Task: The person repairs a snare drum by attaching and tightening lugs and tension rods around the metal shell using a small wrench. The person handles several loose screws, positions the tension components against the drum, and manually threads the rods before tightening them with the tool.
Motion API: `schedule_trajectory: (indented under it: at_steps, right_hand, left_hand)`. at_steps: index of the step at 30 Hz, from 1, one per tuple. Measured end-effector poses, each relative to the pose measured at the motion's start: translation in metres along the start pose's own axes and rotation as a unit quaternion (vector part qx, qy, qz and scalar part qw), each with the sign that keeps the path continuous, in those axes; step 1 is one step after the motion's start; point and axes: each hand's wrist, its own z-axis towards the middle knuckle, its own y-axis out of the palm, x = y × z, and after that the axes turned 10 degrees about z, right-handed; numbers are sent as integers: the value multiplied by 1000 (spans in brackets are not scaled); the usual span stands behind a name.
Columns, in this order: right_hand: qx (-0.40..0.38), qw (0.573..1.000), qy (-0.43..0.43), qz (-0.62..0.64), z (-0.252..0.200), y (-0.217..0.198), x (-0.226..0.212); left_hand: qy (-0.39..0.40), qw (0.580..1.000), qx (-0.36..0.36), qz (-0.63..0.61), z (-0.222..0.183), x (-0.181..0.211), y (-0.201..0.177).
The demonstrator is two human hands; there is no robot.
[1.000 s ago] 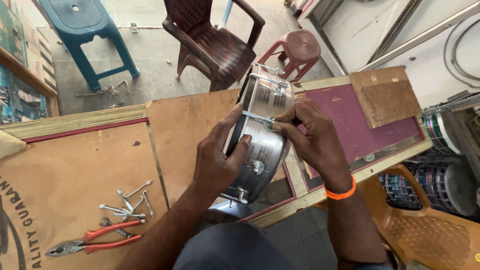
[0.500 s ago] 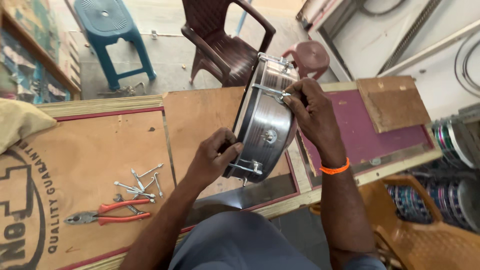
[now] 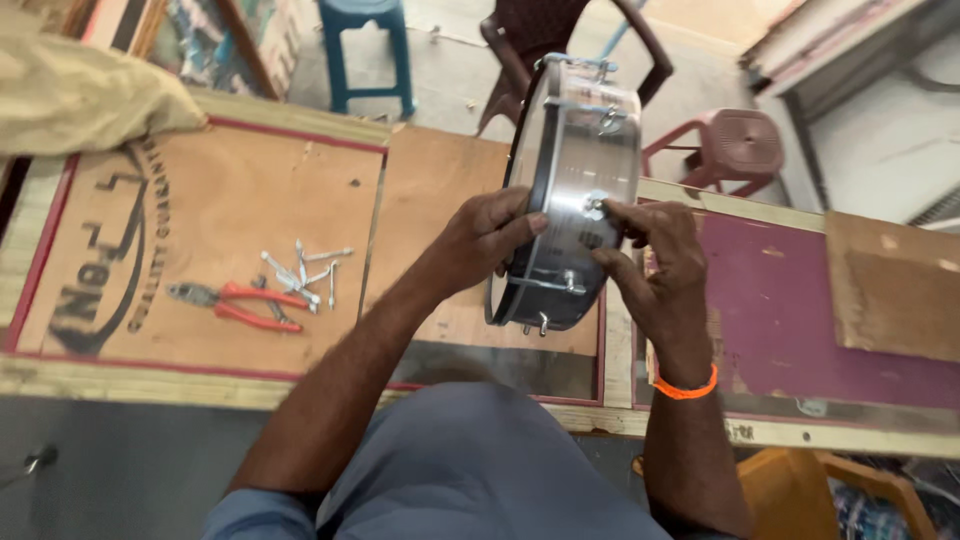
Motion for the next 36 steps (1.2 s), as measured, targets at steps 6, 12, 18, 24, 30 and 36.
schedule_trajectory:
  at_steps: [6,12,18,24,30,36]
  right_hand:
    - [23,998,-4,57,8,-11,32]
    - [50,987,-21,151,30,3,59]
    - [-1,988,-65,142,39,13,50]
    - [-33,988,-92,122,58,14,48]
    - [-51,986,-75,137,65,8,52]
    - [24,985,41,168,61,2,57]
  left_hand:
    - [-46,998,33,1,10,17,19]
    - [-45,992,90,76,-13,16,31]
    - [-82,988,119,-45,-62,-7,56]
    - [-94,979,148,-103,-62,-32,69]
    - [-85,981,157,-80,-54,-23,75]
    - [-141,976,157,-46,-30,26,67]
